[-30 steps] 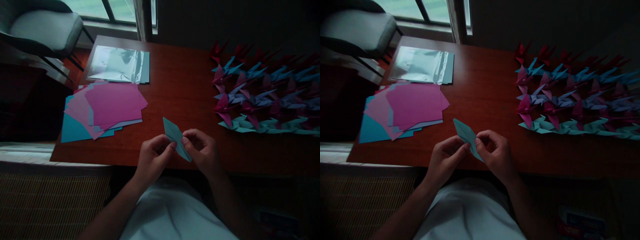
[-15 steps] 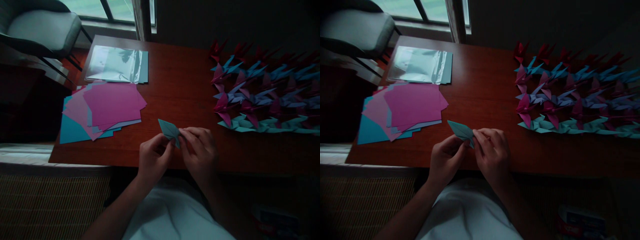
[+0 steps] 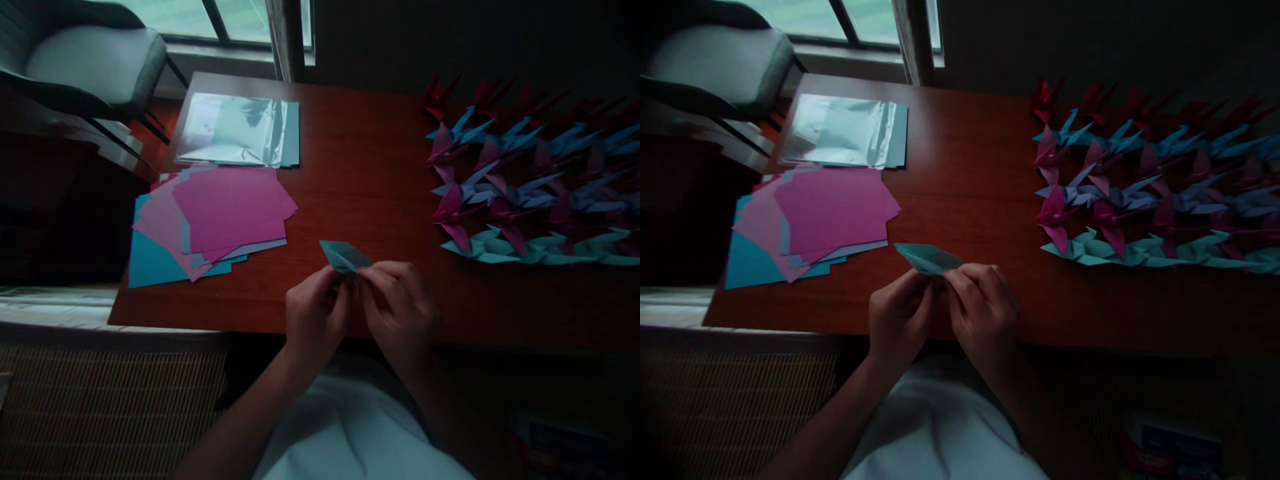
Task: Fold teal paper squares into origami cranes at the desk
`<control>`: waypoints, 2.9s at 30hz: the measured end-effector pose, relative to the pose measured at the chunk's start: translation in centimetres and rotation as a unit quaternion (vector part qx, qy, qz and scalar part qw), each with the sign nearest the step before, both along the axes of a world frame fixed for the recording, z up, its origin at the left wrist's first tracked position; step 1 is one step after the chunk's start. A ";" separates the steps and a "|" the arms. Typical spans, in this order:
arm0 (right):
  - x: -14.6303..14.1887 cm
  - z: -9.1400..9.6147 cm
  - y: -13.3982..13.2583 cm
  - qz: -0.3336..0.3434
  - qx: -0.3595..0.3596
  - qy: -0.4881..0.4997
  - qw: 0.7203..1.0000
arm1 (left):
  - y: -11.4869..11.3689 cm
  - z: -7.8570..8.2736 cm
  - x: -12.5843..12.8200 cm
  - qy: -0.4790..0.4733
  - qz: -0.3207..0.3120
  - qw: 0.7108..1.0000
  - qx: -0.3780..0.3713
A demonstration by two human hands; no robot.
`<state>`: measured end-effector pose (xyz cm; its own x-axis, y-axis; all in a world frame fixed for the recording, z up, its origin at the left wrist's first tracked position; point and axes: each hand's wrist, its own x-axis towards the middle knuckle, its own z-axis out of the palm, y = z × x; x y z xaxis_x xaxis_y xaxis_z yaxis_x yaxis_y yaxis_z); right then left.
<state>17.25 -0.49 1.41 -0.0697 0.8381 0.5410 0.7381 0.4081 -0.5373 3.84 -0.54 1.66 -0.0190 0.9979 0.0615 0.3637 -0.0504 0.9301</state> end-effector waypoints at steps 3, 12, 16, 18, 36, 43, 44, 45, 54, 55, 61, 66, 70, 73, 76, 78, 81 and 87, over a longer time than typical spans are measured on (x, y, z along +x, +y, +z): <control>0.2 -0.1 0.2 0.019 0.001 0.002 1.000 | 0.0 0.3 -0.2 -0.002 -0.024 1.000 0.000; 0.7 0.1 0.7 0.063 -0.018 0.030 0.997 | -0.2 0.6 -0.8 0.028 -0.061 0.997 0.037; 1.1 0.2 1.0 0.087 -0.060 0.080 0.991 | -0.2 0.7 -1.0 0.050 -0.067 0.995 0.061; 1.5 0.2 1.2 0.107 -0.093 0.115 0.983 | -0.1 0.8 -1.2 0.053 -0.073 0.993 0.070; 2.2 0.5 1.3 0.160 -0.103 0.131 0.973 | -0.1 1.1 -1.6 0.070 -0.099 0.984 0.127; 2.2 0.7 1.2 0.161 -0.113 0.122 0.973 | -0.1 0.9 -1.7 0.076 -0.093 0.985 0.125; 2.1 0.7 1.2 0.158 -0.109 0.114 0.975 | -0.1 0.9 -1.7 0.077 -0.091 0.985 0.125; 2.0 0.7 1.1 0.154 -0.103 0.106 0.977 | -0.2 0.9 -1.6 0.079 -0.089 0.985 0.125; 1.2 0.8 0.9 0.076 -0.093 0.109 0.987 | -0.5 0.9 -1.2 0.102 -0.109 0.981 0.122; 1.2 0.8 0.9 0.079 -0.099 0.115 0.985 | -0.5 0.9 -1.2 0.103 -0.109 0.981 0.125; 1.9 0.0 0.6 0.080 -0.205 0.291 0.931 | -0.4 1.1 -1.2 0.080 -0.082 0.982 0.150; 1.6 -1.1 0.4 0.073 -0.318 0.531 0.782 | -0.3 1.4 -1.4 0.009 -0.040 0.989 0.144; 1.1 -1.3 0.4 0.092 -0.368 0.585 0.716 | 0.1 1.3 -1.2 -0.061 -0.046 0.992 0.104; 0.9 -1.1 0.3 0.101 -0.377 0.574 0.719 | 0.2 1.3 -1.0 -0.072 -0.062 0.991 0.089; 0.9 -0.9 0.2 0.101 -0.368 0.557 0.738 | 0.1 1.4 -1.0 -0.056 -0.066 0.992 0.090; 0.9 -1.0 0.2 0.102 -0.362 0.540 0.753 | 0.1 1.5 -1.0 -0.050 -0.064 0.993 0.089; 1.0 -1.3 0.2 0.093 -0.358 0.506 0.779 | 0.0 1.6 -1.0 -0.027 -0.054 0.993 0.102; 0.8 -0.9 0.1 0.086 -0.315 0.460 0.826 | 0.1 1.5 -0.7 0.039 -0.035 0.987 0.152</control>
